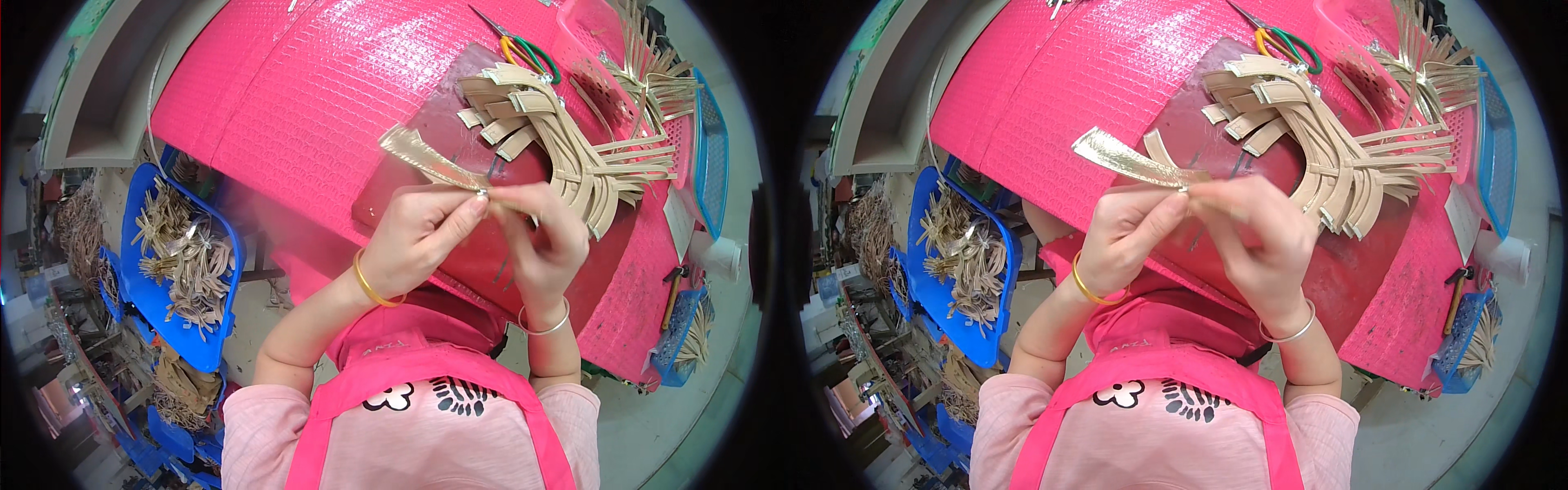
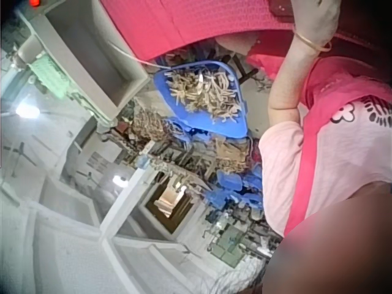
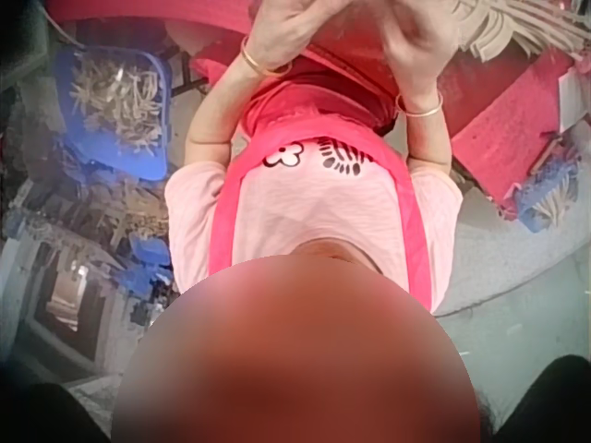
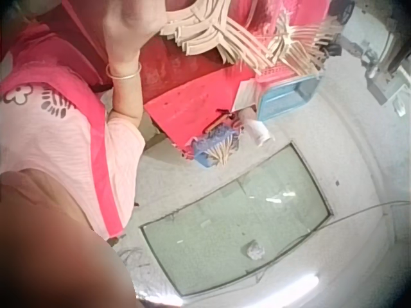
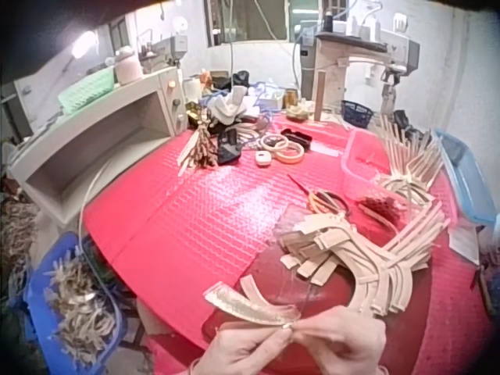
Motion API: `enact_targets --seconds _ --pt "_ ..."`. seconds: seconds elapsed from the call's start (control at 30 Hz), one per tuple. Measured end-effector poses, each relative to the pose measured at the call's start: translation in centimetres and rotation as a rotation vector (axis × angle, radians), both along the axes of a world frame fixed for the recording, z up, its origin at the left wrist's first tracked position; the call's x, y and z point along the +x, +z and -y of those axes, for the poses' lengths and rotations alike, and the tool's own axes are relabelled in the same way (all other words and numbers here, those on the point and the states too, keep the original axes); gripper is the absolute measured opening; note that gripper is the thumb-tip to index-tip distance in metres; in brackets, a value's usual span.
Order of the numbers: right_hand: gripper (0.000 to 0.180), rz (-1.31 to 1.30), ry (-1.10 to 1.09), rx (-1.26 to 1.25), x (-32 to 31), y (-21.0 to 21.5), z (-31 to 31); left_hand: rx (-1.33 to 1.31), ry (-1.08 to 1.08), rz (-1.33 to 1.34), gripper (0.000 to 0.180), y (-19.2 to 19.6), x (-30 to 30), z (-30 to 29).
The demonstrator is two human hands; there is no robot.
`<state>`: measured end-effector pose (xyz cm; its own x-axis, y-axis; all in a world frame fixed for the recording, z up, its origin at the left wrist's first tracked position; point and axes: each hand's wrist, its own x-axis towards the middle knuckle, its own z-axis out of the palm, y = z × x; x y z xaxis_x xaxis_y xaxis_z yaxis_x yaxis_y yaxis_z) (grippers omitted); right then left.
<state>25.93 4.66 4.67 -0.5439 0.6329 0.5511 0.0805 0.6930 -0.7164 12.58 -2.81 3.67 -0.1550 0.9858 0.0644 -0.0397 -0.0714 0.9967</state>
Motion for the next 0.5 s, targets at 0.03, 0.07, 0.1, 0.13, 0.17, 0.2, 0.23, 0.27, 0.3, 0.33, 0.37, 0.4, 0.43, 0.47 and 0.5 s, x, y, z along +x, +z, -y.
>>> enact_targets --seconds 0.03,0.07,0.1,0.13,0.17,0.2,0.23,0.27,0.3,0.33,0.37,0.4,0.43,0.47,0.5 --pt "0.011 0.009 -0.026 -0.189 -0.2 0.4 0.1 -0.053 -0.022 -0.030 0.024 0.3 -0.1 0.0" --pt "0.010 0.031 -0.051 -0.274 -0.5 0.6 0.2 -0.052 -0.011 -0.010 0.024 0.5 -0.1 0.0" --pt "0.008 0.050 -0.074 -0.357 -0.8 0.6 0.2 -0.051 -0.012 -0.011 0.024 0.5 -0.2 0.0" --pt "0.008 0.049 -0.075 -0.356 -0.9 0.5 0.0 -0.058 -0.019 -0.020 0.024 0.5 -0.4 0.0" --pt "0.007 0.053 -0.042 -0.368 -0.9 0.3 -0.2 -0.066 -0.025 -0.029 0.026 0.5 -0.6 0.0" --pt "0.007 0.059 -0.009 -0.380 -0.9 0.0 -0.2 -0.066 -0.024 -0.029 0.026 0.5 -0.7 0.1" --pt "0.007 0.059 -0.008 -0.379 -0.9 -0.4 -0.2 -0.118 -0.056 -0.017 0.027 0.5 -0.9 0.2" --pt "0.007 0.011 0.005 -0.389 -0.8 -1.0 -0.1 -0.170 -0.087 -0.004 0.030 0.5 -1.0 0.2" --pt "0.007 -0.037 0.019 -0.402 -0.8 -1.3 -0.1 -0.172 -0.085 -0.003 0.030 0.5 -1.0 0.1" --pt "0.007 -0.036 0.020 -0.404 -0.8 -1.1 0.0 -0.178 -0.101 0.026 0.030 0.6 -1.0 -0.1" --pt "0.007 -0.020 -0.004 -0.432 -0.8 -0.8 0.1 -0.183 -0.116 0.054 0.030 0.7 -0.9 -0.2" --pt "0.007 -0.004 -0.030 -0.460 -0.8 -0.7 0.3 -0.184 -0.118 0.055 0.030 0.8 -0.9 -0.1" --pt "0.007 -0.004 -0.032 -0.460 -0.9 -0.7 0.3 -0.177 -0.128 0.086 0.029 0.8 -0.9 0.1" --pt "0.007 -0.005 -0.028 -0.482 -1.0 -0.8 0.2 -0.171 -0.138 0.116 0.029 0.9 -0.9 0.3" --pt "0.007 -0.006 -0.023 -0.502 -1.1 -0.8 0.1 -0.169 -0.140 0.116 0.029 0.7 -0.9 0.3"
